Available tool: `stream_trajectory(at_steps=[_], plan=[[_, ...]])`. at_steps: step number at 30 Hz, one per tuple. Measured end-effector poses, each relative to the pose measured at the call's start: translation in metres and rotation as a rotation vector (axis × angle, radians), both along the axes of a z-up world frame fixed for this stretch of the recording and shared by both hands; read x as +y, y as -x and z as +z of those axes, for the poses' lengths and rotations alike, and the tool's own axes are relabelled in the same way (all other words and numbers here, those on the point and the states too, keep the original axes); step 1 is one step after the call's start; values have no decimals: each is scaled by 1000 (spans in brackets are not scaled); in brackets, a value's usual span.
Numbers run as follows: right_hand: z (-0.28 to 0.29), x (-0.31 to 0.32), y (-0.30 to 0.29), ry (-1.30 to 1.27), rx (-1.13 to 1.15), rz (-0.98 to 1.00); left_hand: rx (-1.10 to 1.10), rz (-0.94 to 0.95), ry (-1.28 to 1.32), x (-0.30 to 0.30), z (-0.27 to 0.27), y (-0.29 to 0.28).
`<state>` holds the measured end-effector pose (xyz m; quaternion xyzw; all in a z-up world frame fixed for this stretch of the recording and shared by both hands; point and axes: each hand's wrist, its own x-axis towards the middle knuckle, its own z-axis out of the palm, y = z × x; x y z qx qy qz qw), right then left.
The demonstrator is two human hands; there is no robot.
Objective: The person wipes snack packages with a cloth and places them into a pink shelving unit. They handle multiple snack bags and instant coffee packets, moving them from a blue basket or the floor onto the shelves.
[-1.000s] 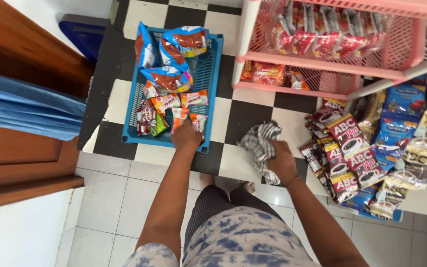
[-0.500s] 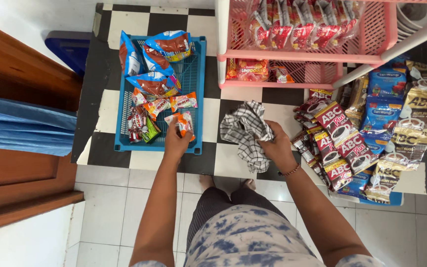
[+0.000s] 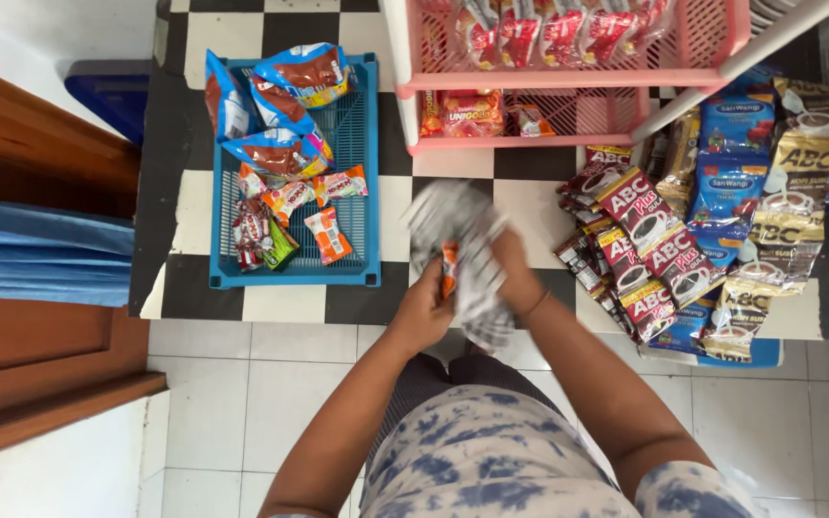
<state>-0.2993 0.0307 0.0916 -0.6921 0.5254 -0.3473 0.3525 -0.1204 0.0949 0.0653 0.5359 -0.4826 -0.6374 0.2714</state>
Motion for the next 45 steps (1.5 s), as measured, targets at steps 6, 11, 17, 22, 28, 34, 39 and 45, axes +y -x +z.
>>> stream_trajectory(at_steps=[6,11,17,22,28,34,39,45], plan=[[11,16,-3,42,-8,-14,850,604,-478,-15,13,25],[27,45,-9,169,-64,89,1004,727,-548,-14,-17,28],[-23,17,29,-10,68,-58,627,762,-91,-9,-42,21],[-42,5,40,296,660,12,580,720,50,-18,-39,7],[-62,5,17,-702,-338,96,460,630,-11,-28,-44,42],[-109,-89,70,-83,-328,-307,263,591,49,-28,-49,22],[-128,-179,143,40,358,-758,-292,544,297,-26,-51,-38],[-158,-219,156,107,634,-846,-795,419,582,-45,-54,-102]])
